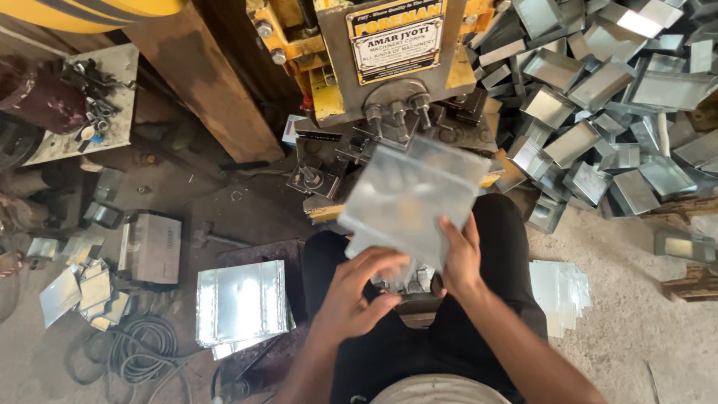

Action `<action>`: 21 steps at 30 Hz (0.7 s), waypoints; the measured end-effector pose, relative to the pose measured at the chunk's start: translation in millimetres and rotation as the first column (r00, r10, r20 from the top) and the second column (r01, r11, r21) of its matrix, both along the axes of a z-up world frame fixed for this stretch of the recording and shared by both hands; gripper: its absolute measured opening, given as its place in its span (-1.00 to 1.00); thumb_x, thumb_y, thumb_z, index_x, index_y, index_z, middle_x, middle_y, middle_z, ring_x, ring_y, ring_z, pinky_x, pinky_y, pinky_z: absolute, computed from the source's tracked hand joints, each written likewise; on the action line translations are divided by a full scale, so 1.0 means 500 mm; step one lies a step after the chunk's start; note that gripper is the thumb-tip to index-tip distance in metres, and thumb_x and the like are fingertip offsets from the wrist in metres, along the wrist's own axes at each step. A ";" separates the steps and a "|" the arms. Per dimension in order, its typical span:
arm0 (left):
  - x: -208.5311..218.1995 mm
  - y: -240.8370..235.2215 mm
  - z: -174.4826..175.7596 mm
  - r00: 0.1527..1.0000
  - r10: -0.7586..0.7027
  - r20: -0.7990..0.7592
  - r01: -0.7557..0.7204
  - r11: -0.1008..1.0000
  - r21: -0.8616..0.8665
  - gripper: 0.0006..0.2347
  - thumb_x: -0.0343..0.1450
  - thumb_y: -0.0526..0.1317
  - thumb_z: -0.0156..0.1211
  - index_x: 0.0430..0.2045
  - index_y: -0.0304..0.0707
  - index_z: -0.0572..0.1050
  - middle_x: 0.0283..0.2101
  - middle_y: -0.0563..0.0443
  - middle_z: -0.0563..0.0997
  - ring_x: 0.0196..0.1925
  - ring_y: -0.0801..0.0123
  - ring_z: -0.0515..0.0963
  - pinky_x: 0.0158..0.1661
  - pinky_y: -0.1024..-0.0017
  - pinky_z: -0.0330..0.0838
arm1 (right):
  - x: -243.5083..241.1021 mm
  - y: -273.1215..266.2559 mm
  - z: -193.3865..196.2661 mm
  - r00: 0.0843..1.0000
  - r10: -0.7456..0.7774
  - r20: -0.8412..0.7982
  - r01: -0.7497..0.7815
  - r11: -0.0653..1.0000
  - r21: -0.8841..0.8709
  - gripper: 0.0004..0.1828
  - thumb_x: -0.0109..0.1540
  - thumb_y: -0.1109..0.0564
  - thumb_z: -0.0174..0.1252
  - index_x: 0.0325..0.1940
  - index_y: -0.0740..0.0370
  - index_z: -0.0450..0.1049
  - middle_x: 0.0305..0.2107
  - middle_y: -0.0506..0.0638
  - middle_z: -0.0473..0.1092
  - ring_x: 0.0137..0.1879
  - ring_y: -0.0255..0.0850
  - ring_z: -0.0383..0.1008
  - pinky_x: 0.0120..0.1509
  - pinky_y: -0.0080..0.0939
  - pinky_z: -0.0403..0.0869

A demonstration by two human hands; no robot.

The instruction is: The person places flat metal sheets into a punch press one at a time, operates the press to shape them, and sets the formed pieces aside.

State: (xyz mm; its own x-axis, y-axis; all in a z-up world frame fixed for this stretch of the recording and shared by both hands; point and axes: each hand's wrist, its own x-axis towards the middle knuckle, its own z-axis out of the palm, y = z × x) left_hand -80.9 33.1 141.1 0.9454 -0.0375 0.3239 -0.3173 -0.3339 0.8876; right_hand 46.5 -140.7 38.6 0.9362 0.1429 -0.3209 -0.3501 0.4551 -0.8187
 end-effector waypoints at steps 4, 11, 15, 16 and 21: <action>0.052 -0.003 -0.010 0.960 0.132 0.248 -0.269 0.688 0.674 -0.31 0.14 0.09 0.39 0.15 -0.23 0.45 0.16 -0.25 0.50 0.26 -0.12 0.43 0.20 -0.19 0.21 | 0.070 0.049 0.004 0.997 -0.066 -0.033 0.069 0.993 0.091 -0.49 0.30 0.14 0.07 0.35 0.22 0.26 0.04 0.06 0.43 0.12 -0.14 0.46 0.19 -0.13 0.46; 0.134 -0.004 -0.120 0.900 0.166 0.403 -0.428 0.512 0.745 -0.54 0.34 -0.32 0.13 0.20 -0.08 0.48 0.29 -0.05 0.49 0.37 0.13 0.46 0.41 0.02 0.23 | 0.063 0.044 -0.020 0.995 -0.101 -0.023 0.102 0.990 0.095 -0.51 0.33 0.13 0.08 0.35 0.25 0.29 0.03 0.07 0.41 0.11 -0.13 0.45 0.17 -0.13 0.45; 0.146 0.004 -0.163 0.860 0.183 0.476 -0.493 0.541 0.682 -0.63 0.41 -0.29 0.08 0.14 -0.05 0.53 0.24 0.00 0.54 0.31 0.16 0.52 0.38 0.07 0.28 | 0.072 0.050 -0.025 0.997 -0.080 -0.010 0.081 0.988 0.134 -0.50 0.34 0.14 0.08 0.37 0.23 0.27 0.04 0.05 0.40 0.12 -0.15 0.44 0.19 -0.14 0.45; 0.149 0.003 -0.167 0.857 0.192 0.478 -0.498 0.547 0.673 -0.63 0.41 -0.29 0.08 0.13 -0.05 0.54 0.22 0.00 0.55 0.29 0.16 0.53 0.37 0.08 0.29 | 0.077 0.049 -0.025 0.997 -0.071 -0.006 0.071 0.986 0.150 -0.50 0.34 0.15 0.09 0.37 0.23 0.26 0.04 0.04 0.39 0.12 -0.15 0.43 0.19 -0.14 0.45; 0.130 0.000 -0.145 0.848 0.156 0.507 -0.502 0.544 0.673 -0.65 0.42 -0.27 0.11 0.12 -0.10 0.55 0.23 0.02 0.57 0.29 0.14 0.54 0.37 0.11 0.31 | 0.072 0.019 -0.019 0.998 0.059 -0.029 -0.051 0.971 0.232 -0.45 0.38 -0.14 -0.10 0.36 0.22 0.26 0.14 0.08 0.39 0.21 -0.06 0.44 0.30 -0.05 0.42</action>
State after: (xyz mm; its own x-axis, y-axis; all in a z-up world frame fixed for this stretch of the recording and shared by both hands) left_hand -16.0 33.2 68.5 0.7652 -0.1403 0.6283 -0.2533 -0.9629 0.0935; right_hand 82.4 -131.2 29.2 0.9135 0.2682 -0.3058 -0.4068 0.6097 -0.6803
